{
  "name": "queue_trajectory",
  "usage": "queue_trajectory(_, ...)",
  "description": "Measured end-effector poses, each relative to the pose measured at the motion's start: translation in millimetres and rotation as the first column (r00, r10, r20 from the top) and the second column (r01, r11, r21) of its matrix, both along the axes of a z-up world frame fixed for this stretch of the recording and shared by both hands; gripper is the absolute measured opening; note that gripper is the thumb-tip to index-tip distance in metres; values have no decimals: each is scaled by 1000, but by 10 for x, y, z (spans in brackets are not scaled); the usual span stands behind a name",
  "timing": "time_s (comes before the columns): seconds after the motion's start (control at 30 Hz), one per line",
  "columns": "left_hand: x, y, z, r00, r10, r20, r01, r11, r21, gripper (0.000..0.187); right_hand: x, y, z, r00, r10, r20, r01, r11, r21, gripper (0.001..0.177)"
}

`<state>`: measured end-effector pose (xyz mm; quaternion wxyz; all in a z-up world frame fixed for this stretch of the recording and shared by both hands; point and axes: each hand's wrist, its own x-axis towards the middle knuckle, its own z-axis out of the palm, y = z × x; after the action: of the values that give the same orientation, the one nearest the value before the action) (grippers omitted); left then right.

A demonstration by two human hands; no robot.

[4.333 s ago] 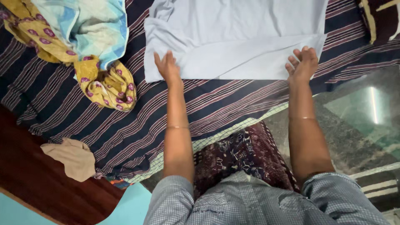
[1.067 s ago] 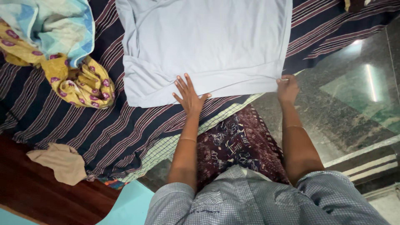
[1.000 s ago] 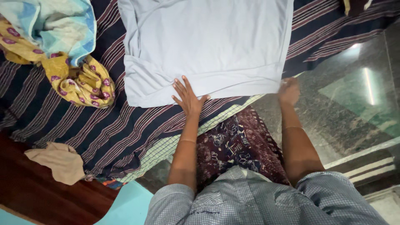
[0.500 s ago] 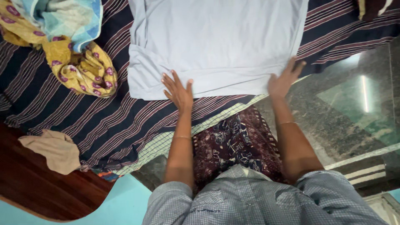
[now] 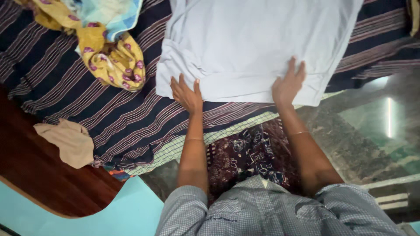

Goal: The person picks up a white shirt from a bed, spreads it flat, folds it into a rectangle, and places it into an open backpack before picking up a light blue shirt to repeat the process.

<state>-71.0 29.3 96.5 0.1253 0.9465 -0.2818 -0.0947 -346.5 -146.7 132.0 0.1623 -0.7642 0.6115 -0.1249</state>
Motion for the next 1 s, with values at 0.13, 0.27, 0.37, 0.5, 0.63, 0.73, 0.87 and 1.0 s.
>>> queue_trajectory(0.13, 202, 263, -65, 991, 134, 5, -133, 982, 137, 83, 327, -70, 110, 983, 180, 35, -181, 983, 19, 51)
queue_trajectory(0.27, 641, 717, -348, 963, 233, -136, -246, 965, -91, 85, 828, 22, -9, 945, 254, 208, -306, 910, 280, 27)
queue_trajectory(0.37, 945, 955, -691, 930, 228, -289, -277, 950, -141, 95, 1430, 68, -82, 889, 373, 267, -449, 824, 344, 24)
queue_trajectory(0.5, 1129, 1015, -924, 767, 391, -508, -490, 869, -70, 82, 2260, 146, -54, 841, 281, 462, -483, 776, 407, 47)
queue_trajectory(0.63, 1272, 1029, -809, 522, 284, -804, -641, 752, -151, 54, 2759, 188, -199, 865, 396, 307, -497, 753, 431, 56)
queue_trajectory(0.73, 1320, 1119, -678, 578, 226, -784, -647, 712, -272, 43, 2924, 164, -397, 886, 448, 118, -431, 705, 563, 44)
queue_trajectory(0.87, 1260, 1289, -792, 558, 126, -820, -634, 702, -324, 33, 2859, 154, -559, 912, 347, 220, -409, 822, 398, 22)
queue_trajectory(1.0, 1269, 1297, -861, 687, 147, -712, -509, 797, -326, 31, 2794, 209, -585, 810, 19, 586, -396, 754, 524, 13)
